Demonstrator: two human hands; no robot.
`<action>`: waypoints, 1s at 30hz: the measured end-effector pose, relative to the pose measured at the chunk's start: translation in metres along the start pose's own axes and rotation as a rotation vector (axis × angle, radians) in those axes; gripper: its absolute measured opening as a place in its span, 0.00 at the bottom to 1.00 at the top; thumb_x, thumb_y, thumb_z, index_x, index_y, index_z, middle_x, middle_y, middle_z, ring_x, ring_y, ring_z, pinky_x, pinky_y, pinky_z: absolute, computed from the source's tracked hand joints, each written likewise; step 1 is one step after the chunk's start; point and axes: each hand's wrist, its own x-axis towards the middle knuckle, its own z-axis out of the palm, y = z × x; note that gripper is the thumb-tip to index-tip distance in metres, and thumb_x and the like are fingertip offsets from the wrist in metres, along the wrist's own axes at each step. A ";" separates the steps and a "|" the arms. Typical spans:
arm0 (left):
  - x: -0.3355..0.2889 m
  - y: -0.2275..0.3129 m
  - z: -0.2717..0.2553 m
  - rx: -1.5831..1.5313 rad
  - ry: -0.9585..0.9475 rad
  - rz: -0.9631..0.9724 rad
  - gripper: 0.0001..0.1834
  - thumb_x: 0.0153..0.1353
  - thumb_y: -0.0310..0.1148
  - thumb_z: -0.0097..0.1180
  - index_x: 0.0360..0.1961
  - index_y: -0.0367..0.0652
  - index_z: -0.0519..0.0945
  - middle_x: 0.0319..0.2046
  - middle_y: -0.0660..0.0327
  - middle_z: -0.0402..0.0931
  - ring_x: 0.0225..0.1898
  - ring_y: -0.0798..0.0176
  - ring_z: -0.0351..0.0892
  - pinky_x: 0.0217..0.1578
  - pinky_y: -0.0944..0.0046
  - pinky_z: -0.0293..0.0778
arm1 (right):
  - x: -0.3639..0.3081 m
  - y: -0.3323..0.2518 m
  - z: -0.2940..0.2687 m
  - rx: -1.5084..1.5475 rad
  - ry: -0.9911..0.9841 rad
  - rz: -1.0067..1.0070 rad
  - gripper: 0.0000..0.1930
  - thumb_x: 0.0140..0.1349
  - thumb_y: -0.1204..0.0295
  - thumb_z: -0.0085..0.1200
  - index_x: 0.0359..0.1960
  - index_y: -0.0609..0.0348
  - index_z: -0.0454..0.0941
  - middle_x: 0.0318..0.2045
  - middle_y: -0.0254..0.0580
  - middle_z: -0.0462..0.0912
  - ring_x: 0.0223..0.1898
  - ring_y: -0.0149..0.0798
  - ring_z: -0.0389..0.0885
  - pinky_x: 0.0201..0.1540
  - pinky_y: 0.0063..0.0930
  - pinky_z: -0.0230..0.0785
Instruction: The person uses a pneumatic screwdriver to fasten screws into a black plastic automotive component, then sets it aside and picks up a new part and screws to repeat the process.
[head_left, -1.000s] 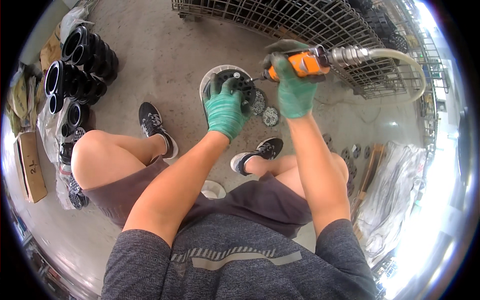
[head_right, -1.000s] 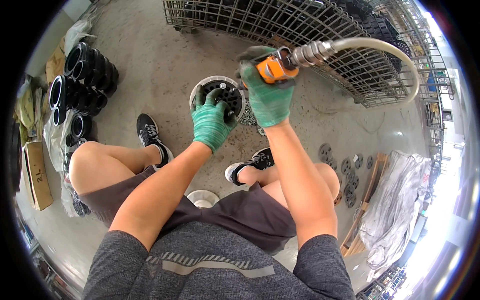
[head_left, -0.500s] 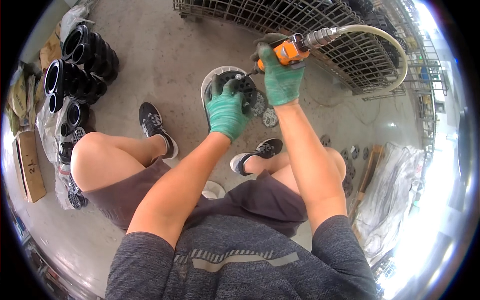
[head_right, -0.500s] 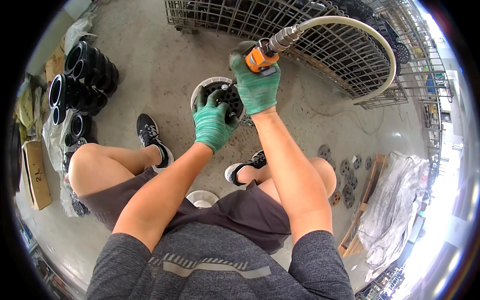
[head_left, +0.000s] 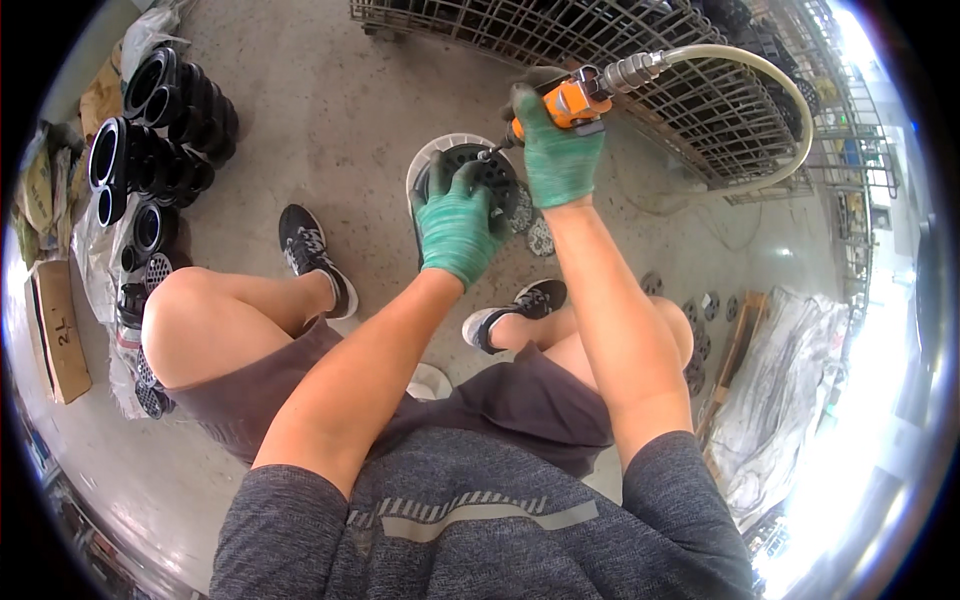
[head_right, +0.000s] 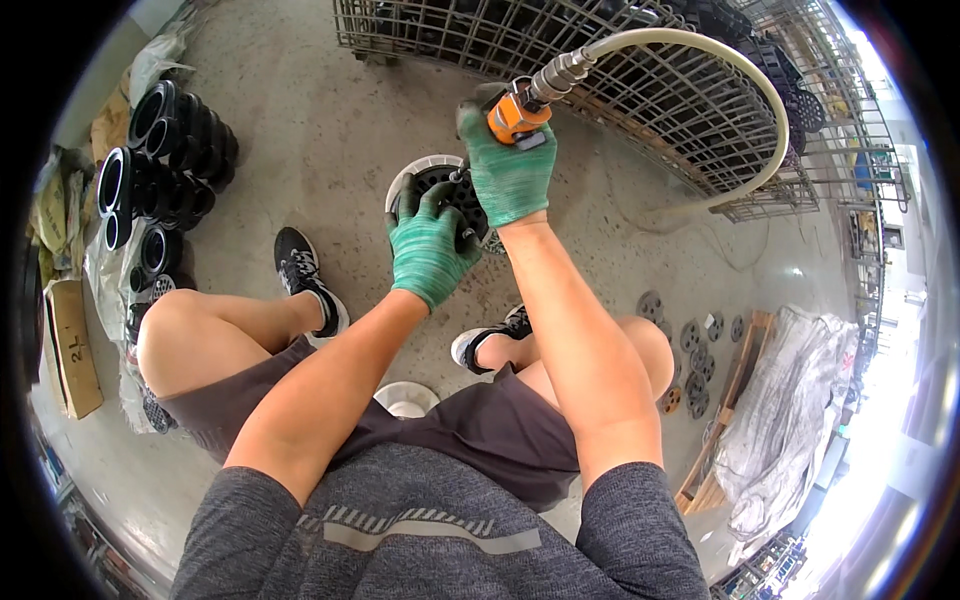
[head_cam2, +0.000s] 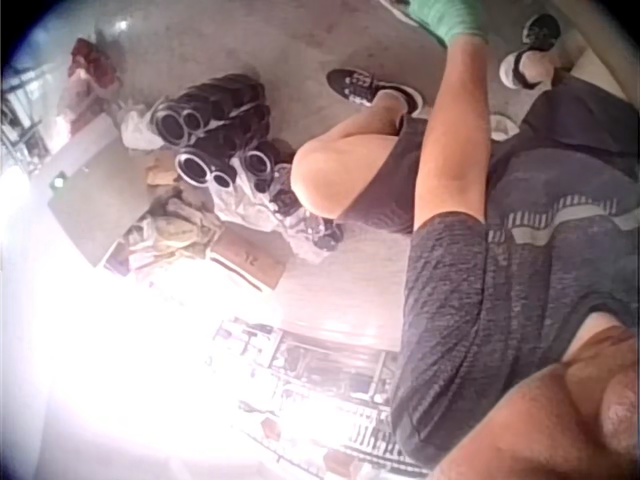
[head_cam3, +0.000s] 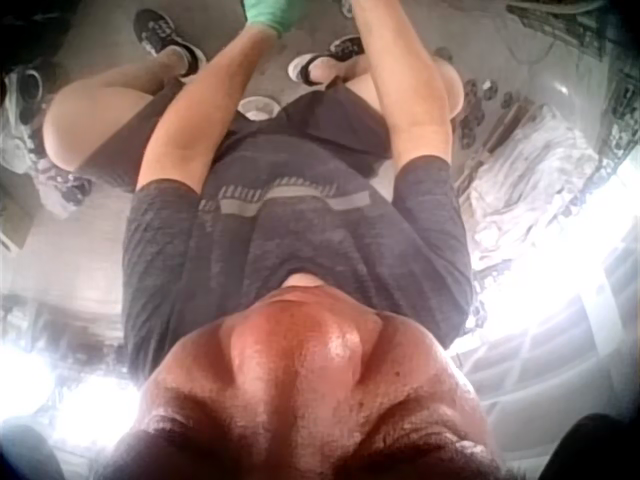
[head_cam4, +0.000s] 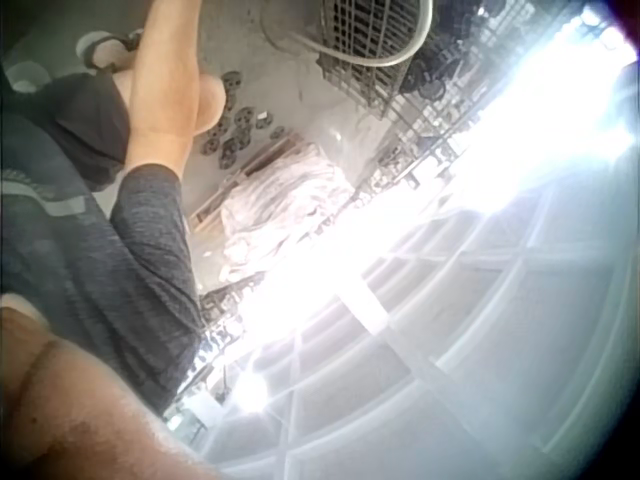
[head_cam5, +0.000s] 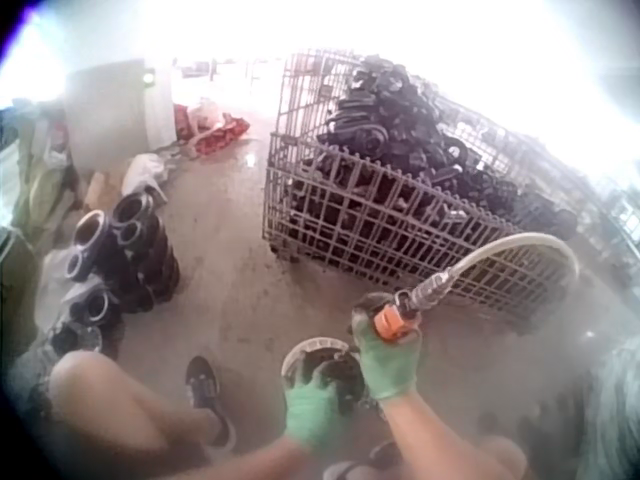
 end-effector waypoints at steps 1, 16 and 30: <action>0.000 -0.001 0.000 0.003 0.008 0.013 0.14 0.48 0.39 0.69 0.34 0.44 0.84 0.65 0.58 0.71 0.74 0.31 0.53 0.67 0.23 0.51 | -0.001 0.000 0.001 -0.028 -0.007 -0.008 0.10 0.61 0.78 0.66 0.44 0.57 0.81 0.34 0.29 0.84 0.32 0.24 0.81 0.37 0.21 0.76; -0.004 -0.028 -0.009 -0.301 0.139 0.014 0.40 0.42 0.31 0.78 0.60 0.41 0.75 0.65 0.45 0.66 0.67 0.34 0.64 0.68 0.45 0.66 | 0.000 -0.012 0.000 -0.082 -0.151 -0.021 0.08 0.62 0.78 0.65 0.42 0.59 0.83 0.33 0.30 0.86 0.34 0.24 0.83 0.39 0.22 0.77; -0.010 -0.077 0.015 -0.669 -0.060 -0.239 0.43 0.61 0.35 0.70 0.74 0.40 0.62 0.72 0.47 0.59 0.70 0.48 0.66 0.69 0.54 0.66 | -0.048 -0.015 0.021 0.055 -0.209 0.121 0.13 0.62 0.79 0.64 0.47 0.60 0.80 0.37 0.33 0.86 0.35 0.25 0.84 0.40 0.22 0.79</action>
